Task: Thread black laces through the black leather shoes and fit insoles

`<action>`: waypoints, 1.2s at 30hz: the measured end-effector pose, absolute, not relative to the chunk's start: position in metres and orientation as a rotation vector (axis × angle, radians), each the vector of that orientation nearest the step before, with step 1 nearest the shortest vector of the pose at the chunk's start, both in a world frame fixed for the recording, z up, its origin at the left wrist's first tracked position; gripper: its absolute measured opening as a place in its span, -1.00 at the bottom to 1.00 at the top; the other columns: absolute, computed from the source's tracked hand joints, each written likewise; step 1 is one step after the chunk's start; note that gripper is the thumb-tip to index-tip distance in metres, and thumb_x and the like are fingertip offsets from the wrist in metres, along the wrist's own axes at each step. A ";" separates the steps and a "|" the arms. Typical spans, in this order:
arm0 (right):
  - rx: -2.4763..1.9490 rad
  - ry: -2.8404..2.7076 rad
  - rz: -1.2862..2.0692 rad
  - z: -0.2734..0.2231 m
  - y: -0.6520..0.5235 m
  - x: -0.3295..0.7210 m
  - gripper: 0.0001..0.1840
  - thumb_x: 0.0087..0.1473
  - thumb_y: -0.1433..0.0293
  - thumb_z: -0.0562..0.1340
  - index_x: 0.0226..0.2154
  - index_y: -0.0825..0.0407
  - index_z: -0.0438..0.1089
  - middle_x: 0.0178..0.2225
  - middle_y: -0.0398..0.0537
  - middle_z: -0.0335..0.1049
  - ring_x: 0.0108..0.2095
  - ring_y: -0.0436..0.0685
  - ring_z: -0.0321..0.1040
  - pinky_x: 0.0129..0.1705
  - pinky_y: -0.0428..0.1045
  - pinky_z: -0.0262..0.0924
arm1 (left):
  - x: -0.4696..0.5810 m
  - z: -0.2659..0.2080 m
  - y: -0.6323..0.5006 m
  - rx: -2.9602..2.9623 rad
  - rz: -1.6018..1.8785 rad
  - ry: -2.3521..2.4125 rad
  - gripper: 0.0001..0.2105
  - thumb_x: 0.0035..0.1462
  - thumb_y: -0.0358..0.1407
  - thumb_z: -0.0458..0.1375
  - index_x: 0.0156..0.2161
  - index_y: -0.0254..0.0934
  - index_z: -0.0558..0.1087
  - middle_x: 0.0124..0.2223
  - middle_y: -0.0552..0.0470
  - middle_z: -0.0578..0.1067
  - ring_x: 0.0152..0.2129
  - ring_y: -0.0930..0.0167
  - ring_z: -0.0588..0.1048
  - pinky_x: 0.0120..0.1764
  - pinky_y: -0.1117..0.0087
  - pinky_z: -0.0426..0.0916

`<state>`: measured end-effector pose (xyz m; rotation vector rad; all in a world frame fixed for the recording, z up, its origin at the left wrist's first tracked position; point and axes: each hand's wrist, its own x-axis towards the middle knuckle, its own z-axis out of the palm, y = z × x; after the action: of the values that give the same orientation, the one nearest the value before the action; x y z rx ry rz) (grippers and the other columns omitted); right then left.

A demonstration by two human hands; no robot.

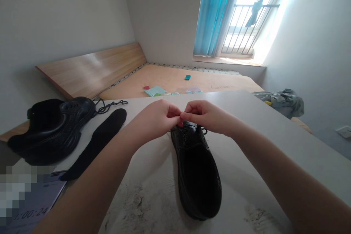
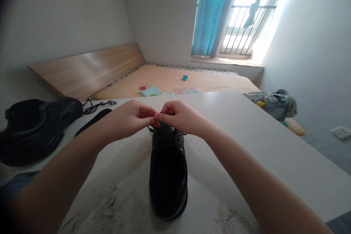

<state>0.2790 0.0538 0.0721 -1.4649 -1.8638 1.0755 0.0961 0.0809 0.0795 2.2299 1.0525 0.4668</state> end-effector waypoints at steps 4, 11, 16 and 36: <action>-1.342 -1.607 1.266 0.080 0.050 0.280 -0.76 0.08 0.29 0.13 -0.52 0.06 0.17 -0.56 -0.25 0.08 -0.57 -0.11 0.00 -0.55 -0.13 -0.07 | 0.097 0.076 0.083 1.971 0.581 1.043 -0.81 0.01 -0.18 0.15 -0.33 -0.27 0.44 -0.38 0.01 0.60 -0.45 0.37 0.51 -0.42 0.41 0.32; -1.308 -1.519 1.082 0.073 0.052 0.272 -0.85 0.05 0.34 0.20 -0.44 0.09 0.34 -0.47 -0.17 0.32 -0.47 -0.07 0.21 -0.43 -0.12 0.13 | 0.104 0.074 0.082 1.894 0.768 1.106 -0.75 0.00 -0.12 0.20 -0.36 -0.29 0.43 -0.39 0.00 0.57 -0.43 0.36 0.50 -0.40 0.41 0.29; -1.307 -1.495 0.809 0.069 0.051 0.266 -0.85 0.00 0.36 0.27 -0.41 0.10 0.51 -0.40 -0.08 0.47 -0.35 0.01 0.33 -0.27 -0.06 0.21 | 0.106 0.078 0.079 2.012 0.804 1.136 -0.72 0.04 -0.10 0.15 -0.40 -0.31 0.54 -0.44 0.04 0.55 -0.44 0.36 0.48 -0.39 0.41 0.27; -0.974 -1.707 1.020 0.075 0.044 0.261 -0.68 0.26 0.27 0.00 -0.28 0.09 0.38 -0.35 -0.08 0.33 -0.25 0.02 0.26 -0.11 0.00 0.17 | 0.109 0.089 0.069 2.077 1.224 1.044 -0.75 0.08 -0.15 0.14 -0.30 -0.23 0.60 -0.13 -0.02 0.44 -0.18 0.33 0.40 -0.21 0.37 0.35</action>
<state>0.2613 0.0445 0.0750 -0.9743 -1.7069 1.0200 0.1090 0.0688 0.0893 2.0768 1.0436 1.2243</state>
